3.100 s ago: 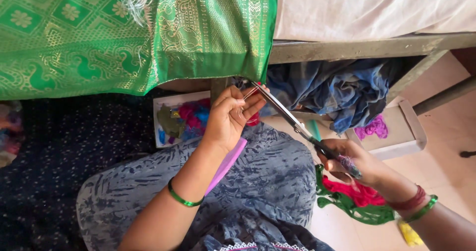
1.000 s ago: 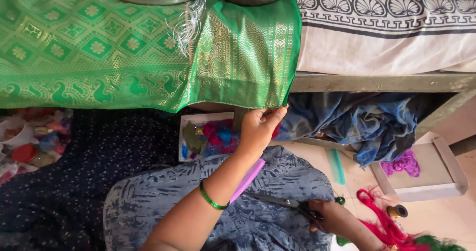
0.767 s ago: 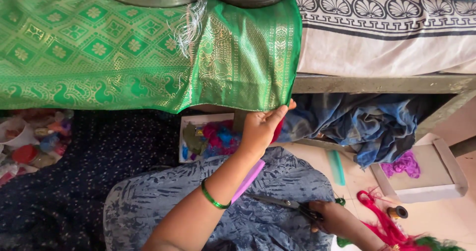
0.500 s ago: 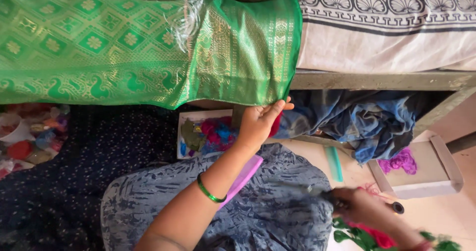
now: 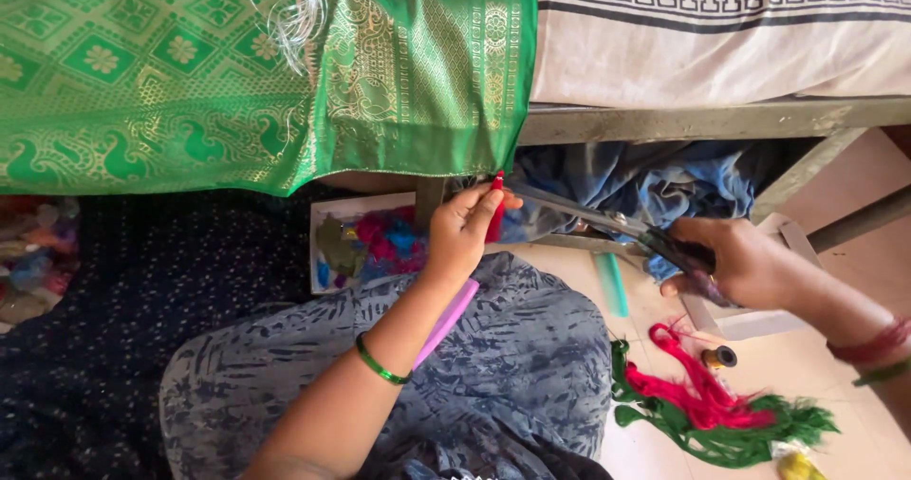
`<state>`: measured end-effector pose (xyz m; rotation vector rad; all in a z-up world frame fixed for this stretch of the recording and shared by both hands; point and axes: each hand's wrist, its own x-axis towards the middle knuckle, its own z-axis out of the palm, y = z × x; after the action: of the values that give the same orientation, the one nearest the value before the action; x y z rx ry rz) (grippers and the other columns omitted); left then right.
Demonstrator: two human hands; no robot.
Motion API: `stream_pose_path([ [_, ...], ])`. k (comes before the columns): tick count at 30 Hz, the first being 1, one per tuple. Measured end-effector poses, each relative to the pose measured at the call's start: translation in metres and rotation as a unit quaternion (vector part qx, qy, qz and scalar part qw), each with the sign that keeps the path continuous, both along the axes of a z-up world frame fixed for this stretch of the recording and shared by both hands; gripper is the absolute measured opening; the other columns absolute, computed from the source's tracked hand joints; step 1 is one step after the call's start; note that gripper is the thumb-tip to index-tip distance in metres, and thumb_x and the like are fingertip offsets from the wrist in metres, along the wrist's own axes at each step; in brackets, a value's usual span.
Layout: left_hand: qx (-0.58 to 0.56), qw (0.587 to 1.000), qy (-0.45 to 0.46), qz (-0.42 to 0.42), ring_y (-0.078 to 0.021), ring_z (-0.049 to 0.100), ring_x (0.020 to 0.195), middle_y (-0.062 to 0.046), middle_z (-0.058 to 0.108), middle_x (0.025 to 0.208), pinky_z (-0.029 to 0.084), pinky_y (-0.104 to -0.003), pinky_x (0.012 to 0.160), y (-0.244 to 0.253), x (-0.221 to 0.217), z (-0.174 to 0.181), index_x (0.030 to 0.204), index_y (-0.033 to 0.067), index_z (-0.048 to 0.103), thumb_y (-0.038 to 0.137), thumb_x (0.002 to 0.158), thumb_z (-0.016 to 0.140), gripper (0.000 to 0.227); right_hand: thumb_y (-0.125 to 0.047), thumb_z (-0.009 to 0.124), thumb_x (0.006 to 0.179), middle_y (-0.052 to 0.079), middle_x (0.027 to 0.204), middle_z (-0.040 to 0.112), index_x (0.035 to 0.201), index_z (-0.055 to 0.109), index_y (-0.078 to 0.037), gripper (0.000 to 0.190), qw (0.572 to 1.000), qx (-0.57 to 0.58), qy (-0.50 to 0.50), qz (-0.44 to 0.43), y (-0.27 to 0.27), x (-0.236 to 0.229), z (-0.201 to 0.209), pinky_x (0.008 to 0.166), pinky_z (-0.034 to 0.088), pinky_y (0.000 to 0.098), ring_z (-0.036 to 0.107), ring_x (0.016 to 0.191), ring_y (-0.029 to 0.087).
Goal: Sewing decorative tassels onto the border of a green silk saree.
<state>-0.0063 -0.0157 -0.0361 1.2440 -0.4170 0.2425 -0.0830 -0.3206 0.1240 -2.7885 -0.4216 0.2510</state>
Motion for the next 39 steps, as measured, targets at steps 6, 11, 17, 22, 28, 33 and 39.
stream_pose_path([
  [6, -0.028, 0.998, 0.037, -0.037, -0.0111, 0.070, 0.095, -0.009, 0.079, 0.104, 0.054, -0.026, 0.088, 0.000, 0.000, -0.008, 0.111, -0.0009, 0.071, 0.017, 0.106, 0.058, 0.023, -0.047, 0.091, 0.069, 0.017, 0.064, 0.063, 0.092, 0.062, -0.004, 0.057, 0.995, -0.087, 0.007, 0.037, 0.035, 0.020, 0.029, 0.060, 0.049, 0.0454, 0.060, 0.059, 0.036],
  [11, -0.047, 0.993, 0.096, -0.049, -0.0140, 0.070, 0.091, -0.011, 0.079, 0.104, 0.055, -0.029, 0.079, -0.001, -0.005, -0.007, 0.109, -0.0019, 0.072, 0.015, 0.105, 0.059, 0.022, -0.054, 0.085, 0.071, 0.016, 0.070, 0.068, 0.102, 0.061, -0.007, 0.061, 0.990, -0.121, -0.011, 0.077, 0.058, 0.027, 0.038, 0.063, 0.051, 0.0487, 0.068, 0.070, 0.039],
  [17, -0.061, 0.986, 0.144, -0.057, -0.0181, 0.075, 0.089, -0.015, 0.078, 0.098, 0.058, -0.032, 0.074, -0.005, -0.008, 0.008, 0.106, -0.0043, 0.073, 0.014, 0.103, 0.060, 0.023, -0.057, 0.083, 0.072, 0.015, 0.076, 0.067, 0.101, 0.059, -0.007, 0.063, 0.984, -0.138, -0.011, 0.111, 0.067, 0.030, 0.038, 0.063, 0.051, 0.0494, 0.069, 0.073, 0.040],
  [22, -0.113, 0.984, 0.117, -0.072, -0.0191, 0.075, 0.090, -0.016, 0.079, 0.099, 0.057, -0.029, 0.082, -0.010, 0.005, -0.024, 0.106, -0.0066, 0.072, 0.012, 0.102, 0.061, 0.022, -0.051, 0.082, 0.071, 0.017, 0.076, 0.065, 0.097, 0.059, -0.005, 0.058, 0.981, -0.115, -0.032, 0.154, 0.071, 0.031, 0.037, 0.061, 0.049, 0.0502, 0.066, 0.072, 0.042],
  [28, -0.095, 0.989, 0.103, -0.035, -0.0190, 0.076, 0.089, -0.015, 0.079, 0.097, 0.058, -0.028, 0.082, -0.012, 0.004, -0.021, 0.102, -0.0060, 0.073, 0.009, 0.101, 0.063, 0.018, -0.046, 0.086, 0.069, 0.018, 0.070, 0.064, 0.094, 0.058, -0.004, 0.056, 0.989, -0.099, 0.018, 0.112, 0.077, 0.029, 0.036, 0.061, 0.048, 0.0482, 0.066, 0.068, 0.039],
  [33, -0.075, 0.991, 0.112, -0.027, -0.0185, 0.076, 0.086, -0.015, 0.079, 0.093, 0.058, -0.028, 0.080, -0.011, 0.001, -0.016, 0.100, -0.0067, 0.074, 0.007, 0.099, 0.063, 0.018, -0.045, 0.083, 0.073, 0.019, 0.066, 0.064, 0.089, 0.059, -0.003, 0.051, 0.986, -0.102, -0.017, 0.129, 0.069, 0.028, 0.029, 0.060, 0.047, 0.0483, 0.065, 0.068, 0.041],
  [39, -0.056, 0.993, 0.098, -0.023, -0.0173, 0.077, 0.086, -0.014, 0.079, 0.092, 0.058, -0.026, 0.079, -0.008, 0.004, -0.014, 0.100, -0.0057, 0.074, 0.009, 0.100, 0.063, 0.018, -0.049, 0.083, 0.073, 0.022, 0.067, 0.062, 0.095, 0.058, -0.003, 0.056, 0.988, -0.105, -0.026, 0.111, 0.073, 0.024, 0.023, 0.060, 0.047, 0.0491, 0.064, 0.068, 0.044],
])
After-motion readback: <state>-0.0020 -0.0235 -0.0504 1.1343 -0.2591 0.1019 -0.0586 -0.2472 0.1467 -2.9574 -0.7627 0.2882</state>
